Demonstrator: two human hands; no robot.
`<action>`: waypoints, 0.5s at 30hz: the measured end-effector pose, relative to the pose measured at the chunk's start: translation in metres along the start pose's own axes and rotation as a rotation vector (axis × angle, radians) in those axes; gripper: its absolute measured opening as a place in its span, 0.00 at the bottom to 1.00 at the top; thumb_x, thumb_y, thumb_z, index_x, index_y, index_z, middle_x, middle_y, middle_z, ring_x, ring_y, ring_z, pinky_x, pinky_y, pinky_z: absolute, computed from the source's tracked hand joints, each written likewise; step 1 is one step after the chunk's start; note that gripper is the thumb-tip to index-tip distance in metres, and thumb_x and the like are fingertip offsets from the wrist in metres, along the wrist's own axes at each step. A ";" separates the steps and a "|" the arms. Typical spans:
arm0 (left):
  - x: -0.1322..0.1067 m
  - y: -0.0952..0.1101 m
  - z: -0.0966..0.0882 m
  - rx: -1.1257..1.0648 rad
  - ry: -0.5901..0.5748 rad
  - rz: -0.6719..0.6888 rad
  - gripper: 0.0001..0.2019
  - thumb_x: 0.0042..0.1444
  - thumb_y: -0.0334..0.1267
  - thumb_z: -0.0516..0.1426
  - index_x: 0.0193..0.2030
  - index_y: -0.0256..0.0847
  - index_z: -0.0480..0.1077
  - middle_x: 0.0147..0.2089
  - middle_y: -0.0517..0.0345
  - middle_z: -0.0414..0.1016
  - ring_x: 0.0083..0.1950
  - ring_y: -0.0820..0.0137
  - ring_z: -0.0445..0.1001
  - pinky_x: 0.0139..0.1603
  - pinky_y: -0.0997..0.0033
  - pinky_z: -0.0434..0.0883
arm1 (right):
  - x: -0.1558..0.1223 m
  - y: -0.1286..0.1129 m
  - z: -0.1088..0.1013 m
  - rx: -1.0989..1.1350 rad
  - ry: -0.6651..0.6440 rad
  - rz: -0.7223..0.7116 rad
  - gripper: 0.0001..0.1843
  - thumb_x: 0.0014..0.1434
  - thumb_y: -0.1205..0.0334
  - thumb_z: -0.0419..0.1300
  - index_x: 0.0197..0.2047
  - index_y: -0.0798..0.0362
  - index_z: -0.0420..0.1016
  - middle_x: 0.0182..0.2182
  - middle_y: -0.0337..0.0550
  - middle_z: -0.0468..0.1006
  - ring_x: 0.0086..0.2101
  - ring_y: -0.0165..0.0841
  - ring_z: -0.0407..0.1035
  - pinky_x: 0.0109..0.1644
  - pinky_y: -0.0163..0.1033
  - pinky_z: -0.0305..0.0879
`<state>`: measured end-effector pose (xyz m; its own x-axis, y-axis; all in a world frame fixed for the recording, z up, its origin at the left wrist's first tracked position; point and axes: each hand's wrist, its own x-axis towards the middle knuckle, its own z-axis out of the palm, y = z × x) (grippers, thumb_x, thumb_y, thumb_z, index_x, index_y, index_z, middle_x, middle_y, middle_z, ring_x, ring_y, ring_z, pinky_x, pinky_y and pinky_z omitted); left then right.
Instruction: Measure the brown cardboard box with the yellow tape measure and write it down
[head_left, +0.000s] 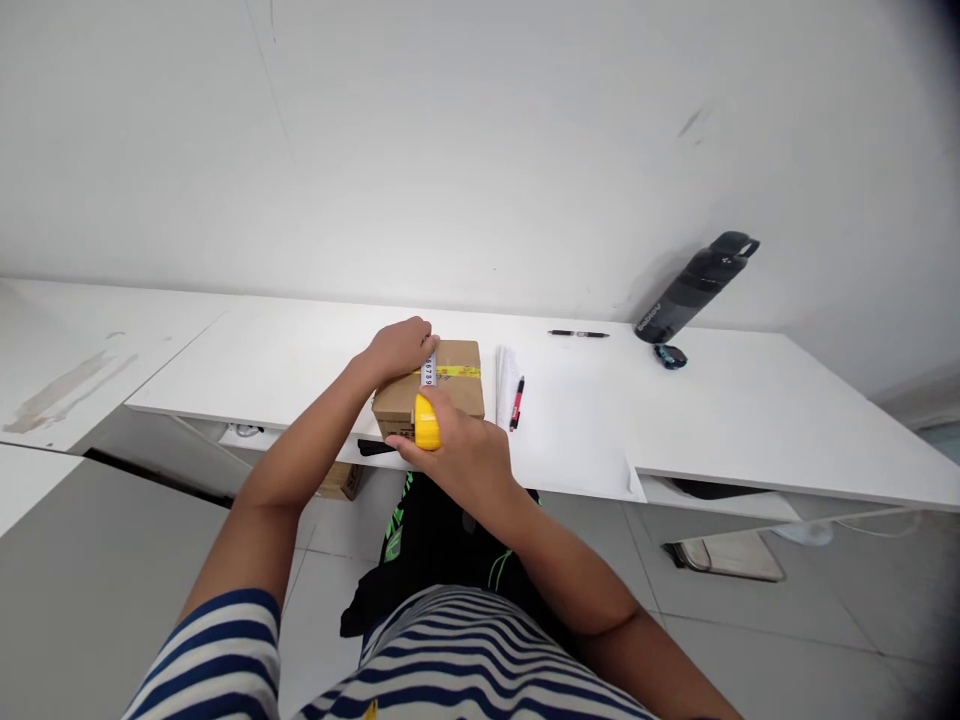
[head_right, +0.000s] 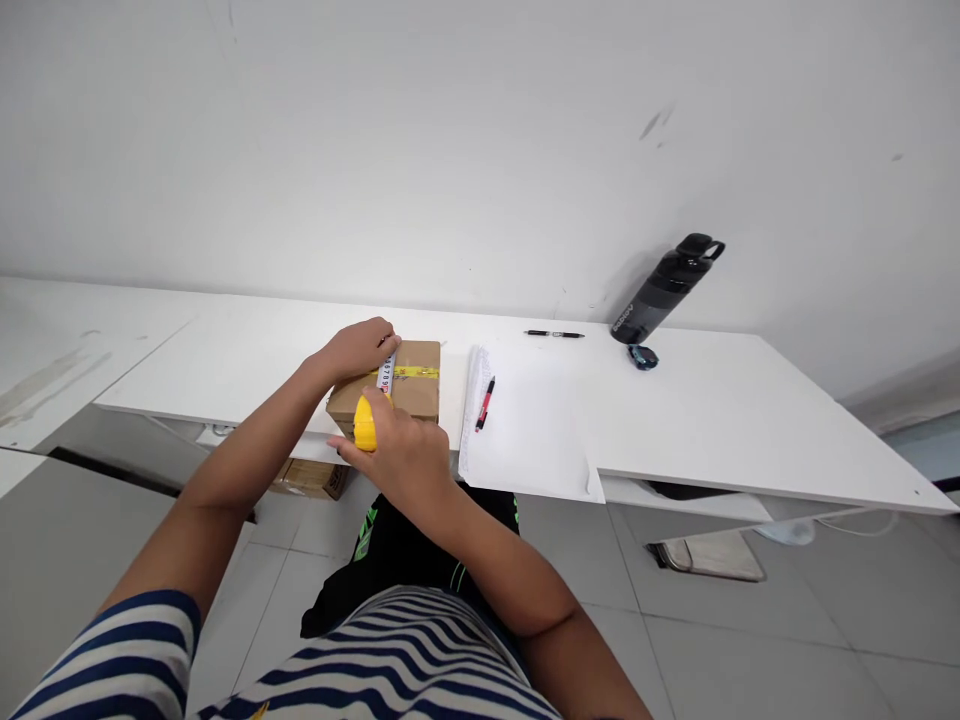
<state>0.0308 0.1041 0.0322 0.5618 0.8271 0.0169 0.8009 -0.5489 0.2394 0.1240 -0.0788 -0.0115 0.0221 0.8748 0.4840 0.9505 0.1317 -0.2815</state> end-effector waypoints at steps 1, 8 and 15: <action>-0.003 0.001 0.001 0.019 0.023 0.012 0.18 0.68 0.48 0.44 0.42 0.41 0.70 0.51 0.44 0.77 0.48 0.55 0.75 0.47 0.56 0.69 | 0.000 0.000 -0.002 0.001 -0.019 0.002 0.41 0.59 0.26 0.56 0.62 0.49 0.74 0.34 0.46 0.86 0.26 0.37 0.75 0.27 0.37 0.55; -0.003 0.004 0.005 -0.084 0.176 0.016 0.16 0.68 0.46 0.47 0.41 0.41 0.72 0.48 0.47 0.78 0.47 0.57 0.75 0.49 0.55 0.69 | -0.004 0.008 0.020 0.008 0.155 -0.062 0.36 0.64 0.31 0.55 0.60 0.51 0.74 0.30 0.44 0.83 0.26 0.35 0.74 0.28 0.37 0.58; -0.093 0.032 0.011 -0.803 0.382 0.254 0.15 0.64 0.53 0.58 0.44 0.43 0.71 0.49 0.52 0.77 0.54 0.63 0.76 0.58 0.59 0.72 | -0.034 0.058 0.039 0.115 0.683 -0.279 0.41 0.68 0.55 0.60 0.76 0.47 0.43 0.37 0.44 0.79 0.32 0.36 0.74 0.36 0.40 0.71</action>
<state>0.0067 0.0086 0.0280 0.4801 0.7552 0.4464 0.1987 -0.5893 0.7831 0.1667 -0.0830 -0.0767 0.0082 0.3227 0.9465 0.9113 0.3872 -0.1399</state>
